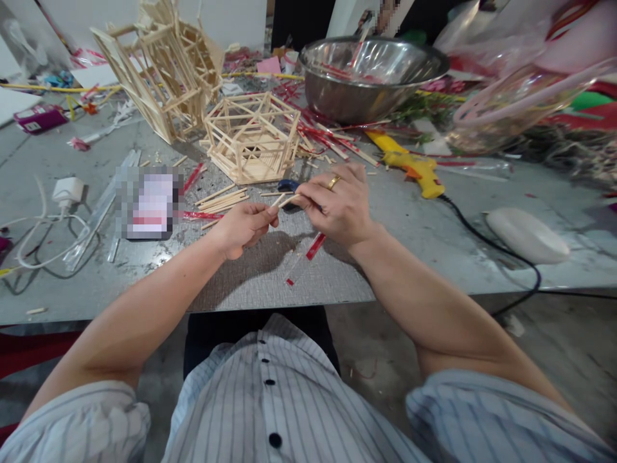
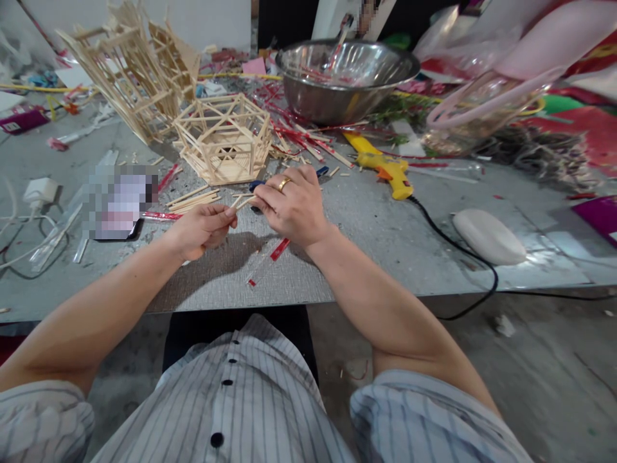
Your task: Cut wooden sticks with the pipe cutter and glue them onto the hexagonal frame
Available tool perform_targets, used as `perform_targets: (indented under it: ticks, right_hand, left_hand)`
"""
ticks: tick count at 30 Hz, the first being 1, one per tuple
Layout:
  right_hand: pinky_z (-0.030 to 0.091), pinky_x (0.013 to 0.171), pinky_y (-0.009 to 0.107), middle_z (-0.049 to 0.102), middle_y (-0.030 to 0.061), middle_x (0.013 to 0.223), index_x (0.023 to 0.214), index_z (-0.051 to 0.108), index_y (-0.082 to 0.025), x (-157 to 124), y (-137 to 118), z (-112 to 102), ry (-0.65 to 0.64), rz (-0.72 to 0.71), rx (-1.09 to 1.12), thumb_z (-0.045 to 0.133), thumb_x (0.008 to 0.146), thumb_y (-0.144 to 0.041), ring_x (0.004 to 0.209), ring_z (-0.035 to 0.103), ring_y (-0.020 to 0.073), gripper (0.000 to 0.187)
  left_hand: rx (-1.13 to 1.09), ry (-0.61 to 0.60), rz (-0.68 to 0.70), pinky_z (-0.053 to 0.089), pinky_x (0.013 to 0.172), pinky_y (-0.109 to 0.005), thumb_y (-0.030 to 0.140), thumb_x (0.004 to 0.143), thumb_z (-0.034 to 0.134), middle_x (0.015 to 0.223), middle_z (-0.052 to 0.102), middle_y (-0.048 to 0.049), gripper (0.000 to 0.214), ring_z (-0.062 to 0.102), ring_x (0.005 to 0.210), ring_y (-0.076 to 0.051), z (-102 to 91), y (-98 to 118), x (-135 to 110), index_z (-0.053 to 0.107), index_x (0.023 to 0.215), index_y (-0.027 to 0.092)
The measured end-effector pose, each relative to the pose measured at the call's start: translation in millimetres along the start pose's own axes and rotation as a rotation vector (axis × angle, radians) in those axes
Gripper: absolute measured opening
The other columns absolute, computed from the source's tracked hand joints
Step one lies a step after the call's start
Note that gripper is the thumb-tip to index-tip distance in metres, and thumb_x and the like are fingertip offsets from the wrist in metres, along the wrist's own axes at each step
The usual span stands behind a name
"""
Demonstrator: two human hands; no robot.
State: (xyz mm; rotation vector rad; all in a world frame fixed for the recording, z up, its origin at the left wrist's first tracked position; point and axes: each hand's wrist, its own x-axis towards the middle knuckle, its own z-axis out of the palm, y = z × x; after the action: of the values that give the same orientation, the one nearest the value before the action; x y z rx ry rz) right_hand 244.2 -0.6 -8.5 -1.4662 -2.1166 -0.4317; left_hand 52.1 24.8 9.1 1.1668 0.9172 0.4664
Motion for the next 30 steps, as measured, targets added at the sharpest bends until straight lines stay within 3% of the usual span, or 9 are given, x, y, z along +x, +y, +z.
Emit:
perform_targets:
  ticks: [8,18,25,30]
  right_hand:
    - [0.036,0.08,0.044,0.067,0.0065,0.08,0.082,0.065,-0.025,-1,2,9,0.136,-0.046,-0.024,0.036,0.093,-0.052,0.083,0.057,0.0242,0.042]
    - [0.032,0.078,0.042,0.065,0.0074,0.078,0.082,0.065,-0.023,-2,1,11,0.153,-0.05,0.003,0.039,0.093,-0.049,0.082,0.055,0.0231,0.038]
    - [0.03,0.076,0.038,0.062,0.0023,0.071,0.078,0.067,-0.023,3,9,1,0.032,-0.258,0.111,0.043,0.092,-0.048,0.073,0.051,0.0174,0.037]
    - [0.028,0.078,0.039,0.062,0.0016,0.069,0.076,0.068,-0.023,4,12,-6,-0.075,-0.319,0.162,0.043,0.093,-0.047,0.075,0.05,0.0166,0.039]
  left_hand:
    - [0.017,-0.006,0.043,0.009,0.034,-0.017,0.029,0.095,0.045,0.034,0.025,0.0108,0.034,0.016,0.028,-0.001,-0.7,-2,1,0.049,0.064,0.015]
    - [0.008,0.014,0.034,0.008,0.034,-0.018,0.028,0.095,0.045,0.033,0.024,0.0106,0.035,0.014,0.028,-0.001,0.3,-2,1,0.049,0.063,0.015]
    - [0.121,-0.24,-0.104,0.007,0.034,-0.018,0.033,0.085,0.062,0.036,0.025,0.0099,0.029,0.016,0.03,0.0,-17.4,6,-4,0.057,0.064,0.013]
    - [0.163,-0.329,-0.144,0.006,0.034,-0.018,0.04,0.078,0.069,0.038,0.025,0.0095,0.032,0.016,0.031,0.0,-20.9,6,-4,0.059,0.063,0.013]
